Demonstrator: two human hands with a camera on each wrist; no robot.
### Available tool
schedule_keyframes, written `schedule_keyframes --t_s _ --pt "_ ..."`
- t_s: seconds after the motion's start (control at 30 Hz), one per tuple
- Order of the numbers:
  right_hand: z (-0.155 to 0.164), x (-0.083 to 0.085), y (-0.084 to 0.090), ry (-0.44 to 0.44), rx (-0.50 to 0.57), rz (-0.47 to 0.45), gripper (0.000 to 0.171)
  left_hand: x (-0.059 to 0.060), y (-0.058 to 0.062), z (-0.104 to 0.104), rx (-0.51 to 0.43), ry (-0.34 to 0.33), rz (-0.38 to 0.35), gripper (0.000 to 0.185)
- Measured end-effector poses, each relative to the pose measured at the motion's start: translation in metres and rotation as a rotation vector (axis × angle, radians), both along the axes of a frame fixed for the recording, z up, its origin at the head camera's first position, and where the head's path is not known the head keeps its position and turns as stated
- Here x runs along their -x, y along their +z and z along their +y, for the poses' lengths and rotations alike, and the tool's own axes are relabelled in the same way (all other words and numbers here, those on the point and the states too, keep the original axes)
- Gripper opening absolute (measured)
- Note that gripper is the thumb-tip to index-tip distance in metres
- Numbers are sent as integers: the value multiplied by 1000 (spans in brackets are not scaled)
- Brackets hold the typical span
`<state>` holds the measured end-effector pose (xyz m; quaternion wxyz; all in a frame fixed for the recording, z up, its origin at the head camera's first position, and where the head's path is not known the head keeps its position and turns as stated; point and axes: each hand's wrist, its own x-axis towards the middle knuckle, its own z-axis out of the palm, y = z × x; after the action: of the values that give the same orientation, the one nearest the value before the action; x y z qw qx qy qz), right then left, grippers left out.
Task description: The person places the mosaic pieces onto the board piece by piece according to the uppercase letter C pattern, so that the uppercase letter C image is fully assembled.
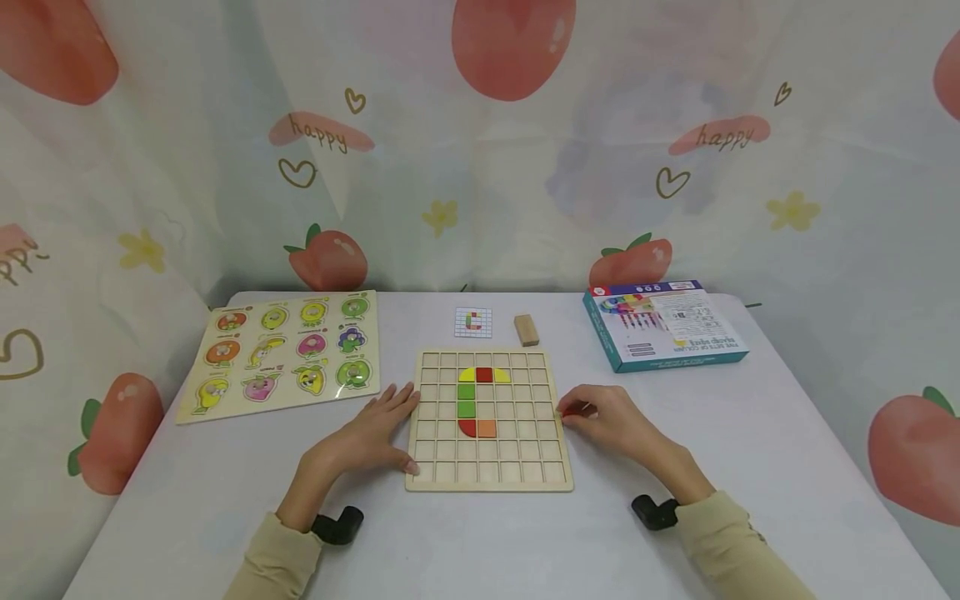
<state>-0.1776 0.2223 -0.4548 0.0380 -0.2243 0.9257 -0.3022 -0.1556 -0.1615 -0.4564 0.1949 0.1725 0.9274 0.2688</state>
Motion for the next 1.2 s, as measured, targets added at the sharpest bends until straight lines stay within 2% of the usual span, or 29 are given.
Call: schedule_keyframes --t_s 0.23,0.67,0.83,1.2 --pt "-4 -2 2 -4 42 -23 13 0 2 1 4 -2 -3 109" --pt "-31 -3 0 54 105 -96 19 0 2 2 1 6 -8 109" --pt "-41 0 -2 93 134 -101 16 0 2 1 -2 4 -7 109" --pt "-65 4 -6 140 99 -150 9 1 0 -2 -23 -2 -15 109"
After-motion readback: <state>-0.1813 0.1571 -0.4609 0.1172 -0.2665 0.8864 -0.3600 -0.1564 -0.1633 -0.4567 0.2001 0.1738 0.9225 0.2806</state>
